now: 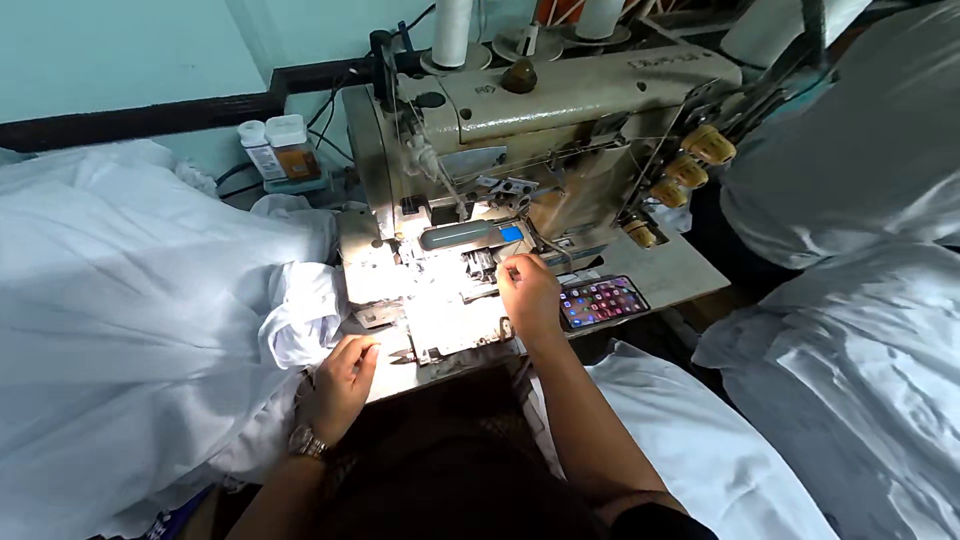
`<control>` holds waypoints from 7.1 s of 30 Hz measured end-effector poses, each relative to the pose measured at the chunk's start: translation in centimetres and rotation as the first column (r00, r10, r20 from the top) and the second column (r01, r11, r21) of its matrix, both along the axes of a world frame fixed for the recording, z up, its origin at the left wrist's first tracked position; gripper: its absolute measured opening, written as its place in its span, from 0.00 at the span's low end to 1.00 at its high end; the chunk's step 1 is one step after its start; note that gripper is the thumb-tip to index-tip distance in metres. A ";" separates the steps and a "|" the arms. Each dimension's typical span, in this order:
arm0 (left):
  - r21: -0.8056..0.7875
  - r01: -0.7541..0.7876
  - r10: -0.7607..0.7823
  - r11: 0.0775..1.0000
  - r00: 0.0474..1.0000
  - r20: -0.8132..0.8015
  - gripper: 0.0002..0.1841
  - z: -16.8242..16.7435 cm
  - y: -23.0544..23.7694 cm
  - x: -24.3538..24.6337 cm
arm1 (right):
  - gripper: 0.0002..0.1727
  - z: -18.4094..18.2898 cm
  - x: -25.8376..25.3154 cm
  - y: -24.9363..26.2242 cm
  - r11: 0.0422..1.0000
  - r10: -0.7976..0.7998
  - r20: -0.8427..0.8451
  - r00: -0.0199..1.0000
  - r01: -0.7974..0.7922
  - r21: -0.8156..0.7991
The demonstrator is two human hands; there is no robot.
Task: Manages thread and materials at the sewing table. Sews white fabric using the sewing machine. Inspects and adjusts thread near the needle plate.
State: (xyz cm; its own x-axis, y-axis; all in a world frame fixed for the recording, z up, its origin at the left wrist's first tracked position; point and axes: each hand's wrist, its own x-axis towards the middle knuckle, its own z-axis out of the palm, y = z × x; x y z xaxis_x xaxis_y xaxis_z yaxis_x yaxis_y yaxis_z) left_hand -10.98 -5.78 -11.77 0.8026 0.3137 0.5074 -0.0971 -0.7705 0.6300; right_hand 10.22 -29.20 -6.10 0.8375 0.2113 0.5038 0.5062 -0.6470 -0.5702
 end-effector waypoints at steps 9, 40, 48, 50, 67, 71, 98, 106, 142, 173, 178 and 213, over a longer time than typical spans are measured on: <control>-0.075 -0.058 0.060 0.996 0.998 0.019 0.15 -0.8 0.9 -0.7 | 0.05 0.0 0.6 0.9 0.997 -0.039 -0.059 0.998 0.035 -0.070; -0.119 -0.037 0.042 0.992 0.998 0.043 0.14 -1.2 1.1 -0.5 | 0.04 -1.1 1.5 2.2 0.998 -0.022 -0.077 0.997 0.027 0.055; -0.117 -0.027 0.032 0.993 0.999 0.041 0.15 -1.2 1.1 -0.5 | 0.12 -0.8 1.5 2.2 0.998 0.012 -0.150 0.989 -0.003 0.064; -0.121 -0.027 0.032 0.992 0.999 0.044 0.15 -1.2 1.1 -0.6 | 0.17 -0.2 0.9 1.9 0.999 0.010 -0.183 0.983 -0.004 0.033; -0.116 -0.038 0.044 0.993 0.998 0.052 0.15 -1.2 1.1 -0.6 | 0.14 4.2 2.7 -1.7 0.928 -0.268 0.023 0.963 0.265 -0.261; -0.107 -0.044 0.050 0.993 0.997 0.052 0.14 -1.2 1.1 -0.7 | 0.11 4.7 2.5 -1.5 0.944 -0.258 0.049 0.965 0.263 -0.200; -0.172 0.242 -0.226 0.955 0.968 0.110 0.13 5.5 -3.2 1.0 | 0.13 0.8 -1.8 -5.5 0.971 0.215 -0.074 0.974 -0.206 0.118; -0.747 0.217 -0.455 0.628 0.881 -0.127 0.19 9.9 -7.3 8.4 | 0.09 4.0 -4.2 -6.6 0.820 0.153 0.007 0.988 -0.131 0.558; -0.709 0.265 -0.375 0.654 0.927 0.001 0.30 8.7 -10.8 8.1 | 0.10 2.5 -3.3 -3.9 0.714 0.214 0.014 0.977 -0.166 0.680; -0.741 0.511 -0.644 0.436 0.752 0.140 0.34 7.0 -12.7 7.6 | 0.11 2.8 -2.4 -5.0 0.729 0.140 0.088 0.986 -0.162 0.665; -0.640 0.604 -0.739 0.475 0.668 0.082 0.31 6.3 -14.1 9.1 | 0.12 4.7 -1.6 -4.7 0.813 0.170 0.106 0.980 -0.200 0.547; -0.229 0.220 -0.197 0.948 0.973 0.117 0.12 -1.3 -0.5 -1.3 | 0.05 4.0 0.9 0.1 0.984 0.147 0.178 0.973 -0.161 0.070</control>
